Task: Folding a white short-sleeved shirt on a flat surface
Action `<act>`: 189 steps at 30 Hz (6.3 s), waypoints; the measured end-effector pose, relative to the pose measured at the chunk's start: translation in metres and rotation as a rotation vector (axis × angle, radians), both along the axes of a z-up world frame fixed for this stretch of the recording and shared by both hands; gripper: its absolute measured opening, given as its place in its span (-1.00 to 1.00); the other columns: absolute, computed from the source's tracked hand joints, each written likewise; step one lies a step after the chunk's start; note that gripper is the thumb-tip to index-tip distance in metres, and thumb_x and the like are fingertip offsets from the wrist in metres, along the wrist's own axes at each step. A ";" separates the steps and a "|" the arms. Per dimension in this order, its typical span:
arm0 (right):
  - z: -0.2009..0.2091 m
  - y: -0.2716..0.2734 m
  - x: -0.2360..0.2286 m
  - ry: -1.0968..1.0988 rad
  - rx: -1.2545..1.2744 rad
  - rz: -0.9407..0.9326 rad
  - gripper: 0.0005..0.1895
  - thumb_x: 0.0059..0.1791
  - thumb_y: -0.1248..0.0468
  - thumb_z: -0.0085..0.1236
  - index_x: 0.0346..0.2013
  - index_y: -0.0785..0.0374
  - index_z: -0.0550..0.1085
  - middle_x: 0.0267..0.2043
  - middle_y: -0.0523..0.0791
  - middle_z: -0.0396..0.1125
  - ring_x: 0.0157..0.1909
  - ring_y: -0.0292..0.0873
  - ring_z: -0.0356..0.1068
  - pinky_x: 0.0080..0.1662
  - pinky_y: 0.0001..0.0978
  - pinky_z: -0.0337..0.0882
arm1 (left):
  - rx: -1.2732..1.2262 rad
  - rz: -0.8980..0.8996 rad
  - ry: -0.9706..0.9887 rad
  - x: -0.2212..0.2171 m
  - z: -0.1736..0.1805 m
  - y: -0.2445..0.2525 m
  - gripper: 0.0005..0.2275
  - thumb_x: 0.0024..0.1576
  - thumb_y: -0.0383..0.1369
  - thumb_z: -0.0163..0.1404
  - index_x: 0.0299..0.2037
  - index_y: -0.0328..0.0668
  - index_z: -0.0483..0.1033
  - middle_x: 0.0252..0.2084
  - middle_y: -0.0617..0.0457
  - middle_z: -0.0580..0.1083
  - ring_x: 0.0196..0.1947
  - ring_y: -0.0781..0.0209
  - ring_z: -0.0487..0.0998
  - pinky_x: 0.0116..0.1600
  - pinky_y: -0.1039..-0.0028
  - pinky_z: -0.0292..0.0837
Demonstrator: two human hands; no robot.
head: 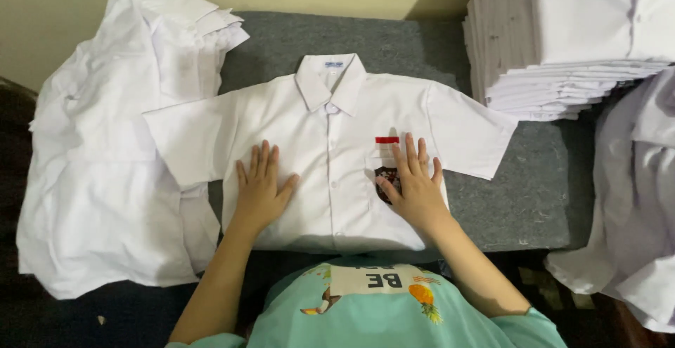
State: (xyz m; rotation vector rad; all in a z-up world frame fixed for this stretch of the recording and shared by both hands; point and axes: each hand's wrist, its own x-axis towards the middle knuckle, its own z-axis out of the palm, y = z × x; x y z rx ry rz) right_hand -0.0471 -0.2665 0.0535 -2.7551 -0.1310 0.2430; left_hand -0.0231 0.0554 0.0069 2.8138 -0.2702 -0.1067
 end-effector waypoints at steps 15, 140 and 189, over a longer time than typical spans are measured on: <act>-0.027 0.006 -0.008 -0.005 -0.121 -0.105 -0.27 0.11 -0.37 -0.34 0.52 -0.23 0.07 0.64 -0.24 -0.18 0.63 -0.12 -0.25 0.50 0.02 -0.22 | 0.075 0.115 -0.331 0.036 -0.022 0.071 -0.30 0.23 0.07 -0.07 0.43 -0.31 0.18 0.42 -0.32 0.23 0.46 -0.22 0.17 0.43 -0.01 0.03; -0.021 0.039 0.005 0.077 -0.158 0.035 -0.31 0.19 -0.16 -0.68 0.58 -0.02 -0.14 0.65 -0.17 -0.30 0.64 -0.02 -0.35 0.51 0.11 -0.31 | 0.028 -0.425 0.033 0.036 -0.020 -0.133 -0.34 0.28 -0.15 -0.32 0.51 -0.45 -0.16 0.59 -0.31 -0.24 0.60 -0.14 -0.35 0.57 0.02 -0.44; -0.015 0.017 -0.067 -0.032 -0.150 -0.209 -0.27 0.17 -0.27 -0.60 0.58 -0.09 -0.04 0.64 -0.13 -0.24 0.64 -0.04 -0.38 0.48 0.14 -0.48 | -0.219 -0.464 -0.328 -0.066 0.003 -0.072 -0.41 0.28 -0.16 -0.10 0.46 -0.33 0.10 0.54 -0.28 0.03 0.55 -0.19 -0.03 0.49 0.01 -0.08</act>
